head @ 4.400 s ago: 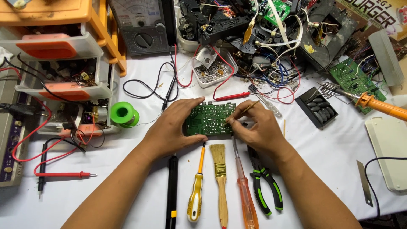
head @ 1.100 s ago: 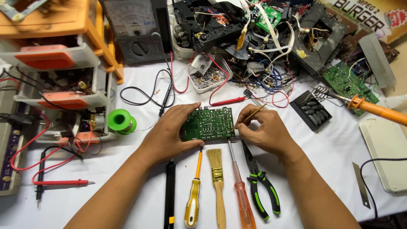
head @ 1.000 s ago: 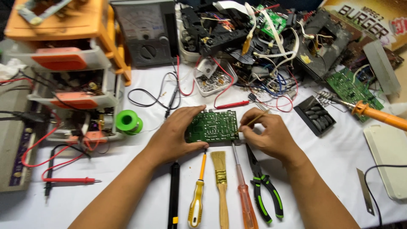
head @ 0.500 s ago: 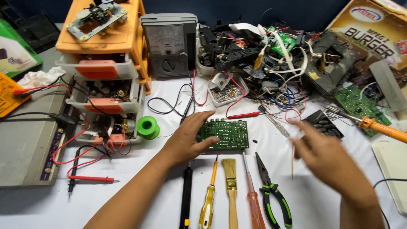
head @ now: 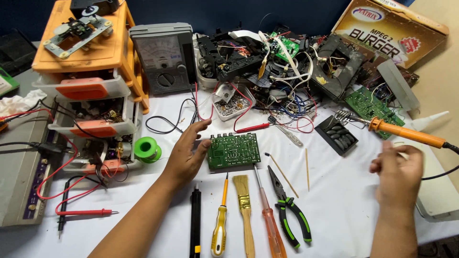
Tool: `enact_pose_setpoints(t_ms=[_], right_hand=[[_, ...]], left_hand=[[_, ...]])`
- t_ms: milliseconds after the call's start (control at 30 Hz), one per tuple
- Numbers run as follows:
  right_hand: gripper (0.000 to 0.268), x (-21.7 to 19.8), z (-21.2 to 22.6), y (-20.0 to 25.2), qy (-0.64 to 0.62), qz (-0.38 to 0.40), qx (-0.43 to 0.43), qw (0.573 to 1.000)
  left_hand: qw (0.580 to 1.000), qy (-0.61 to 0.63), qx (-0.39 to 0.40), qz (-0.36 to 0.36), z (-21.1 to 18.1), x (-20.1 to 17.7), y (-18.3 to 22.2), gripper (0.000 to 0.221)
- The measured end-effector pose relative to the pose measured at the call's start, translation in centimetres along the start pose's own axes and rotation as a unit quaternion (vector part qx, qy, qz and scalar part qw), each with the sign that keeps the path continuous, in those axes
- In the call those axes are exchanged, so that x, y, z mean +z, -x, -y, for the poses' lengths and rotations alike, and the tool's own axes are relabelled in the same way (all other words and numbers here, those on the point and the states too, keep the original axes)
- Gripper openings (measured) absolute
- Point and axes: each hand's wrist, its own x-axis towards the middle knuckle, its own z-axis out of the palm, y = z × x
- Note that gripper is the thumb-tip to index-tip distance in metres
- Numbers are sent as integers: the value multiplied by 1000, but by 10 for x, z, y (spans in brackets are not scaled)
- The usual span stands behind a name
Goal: Testing a circuit board with a multimeter and soldering components.
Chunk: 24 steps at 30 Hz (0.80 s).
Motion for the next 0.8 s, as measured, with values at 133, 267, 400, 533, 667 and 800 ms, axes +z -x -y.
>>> enact_pose_setpoints(t_ms=[133,267,400,533,667,800], right_hand=[[29,-10,-5,-22,-38,-5,-13,999],[31,-1,11,-31,-17,6,-41,999],[15,2,0,-47,-16,1,-22,1000],[11,-14,-32,-69,-22,-34,-75,996],[22,-51,-71,-107,-2,-12,-9,1000],[30,-86,-130,-149,27,-14,-53,998]], left_hand=[[999,20,-2,-26,1,-1,0,48],[998,50,-19,-43,2,-1,-1,51],[996,70,-2,-64,4,-1,0,47],[991,77,28,-109,2,-3,1,39],[989,60,26,-132,2,-3,3,38],[980,48,73,-181,10,-1,2,32]])
